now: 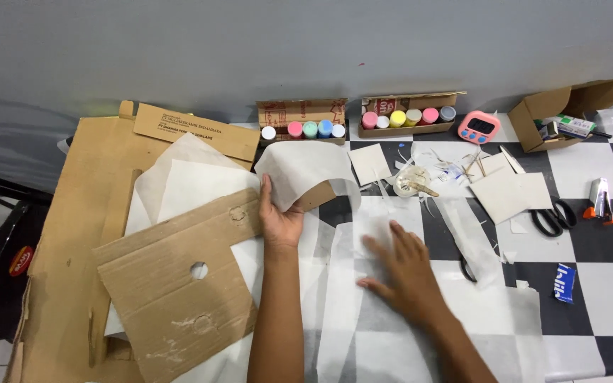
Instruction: Applying glue to a small cardboard piece, wrapping it in white paper, and trimming the edges with scissors.
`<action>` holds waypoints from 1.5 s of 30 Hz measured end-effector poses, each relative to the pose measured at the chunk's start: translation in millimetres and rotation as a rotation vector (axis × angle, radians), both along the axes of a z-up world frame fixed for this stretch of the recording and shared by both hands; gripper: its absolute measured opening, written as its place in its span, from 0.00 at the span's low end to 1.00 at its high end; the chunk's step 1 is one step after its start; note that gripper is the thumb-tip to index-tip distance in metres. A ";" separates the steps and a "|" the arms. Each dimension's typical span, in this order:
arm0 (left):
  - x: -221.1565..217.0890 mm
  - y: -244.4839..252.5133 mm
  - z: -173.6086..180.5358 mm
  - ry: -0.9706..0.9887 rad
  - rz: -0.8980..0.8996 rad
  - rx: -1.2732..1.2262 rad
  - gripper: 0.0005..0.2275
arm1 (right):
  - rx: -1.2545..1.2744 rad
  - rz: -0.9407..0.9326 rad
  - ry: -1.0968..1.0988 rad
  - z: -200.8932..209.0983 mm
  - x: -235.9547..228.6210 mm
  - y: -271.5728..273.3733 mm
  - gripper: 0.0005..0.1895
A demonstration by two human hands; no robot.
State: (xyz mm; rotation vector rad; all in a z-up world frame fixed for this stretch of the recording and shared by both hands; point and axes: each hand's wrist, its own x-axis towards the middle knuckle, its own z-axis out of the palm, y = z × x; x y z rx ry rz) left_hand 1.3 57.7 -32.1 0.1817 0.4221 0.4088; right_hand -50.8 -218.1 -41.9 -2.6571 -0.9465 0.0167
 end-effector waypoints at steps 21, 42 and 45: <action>-2.0 -21.7 28.6 0.196 -0.272 0.448 0.28 | 0.270 -0.662 -0.298 9.5 21.2 -137.3 0.09; -9.0 -30.1 48.6 0.212 -0.316 0.676 0.28 | -0.129 -0.767 0.522 84.8 17.6 -114.5 0.21; -9.1 -31.5 53.9 0.260 -0.318 0.689 0.30 | 0.243 -0.746 0.664 113.0 8.4 -101.1 0.18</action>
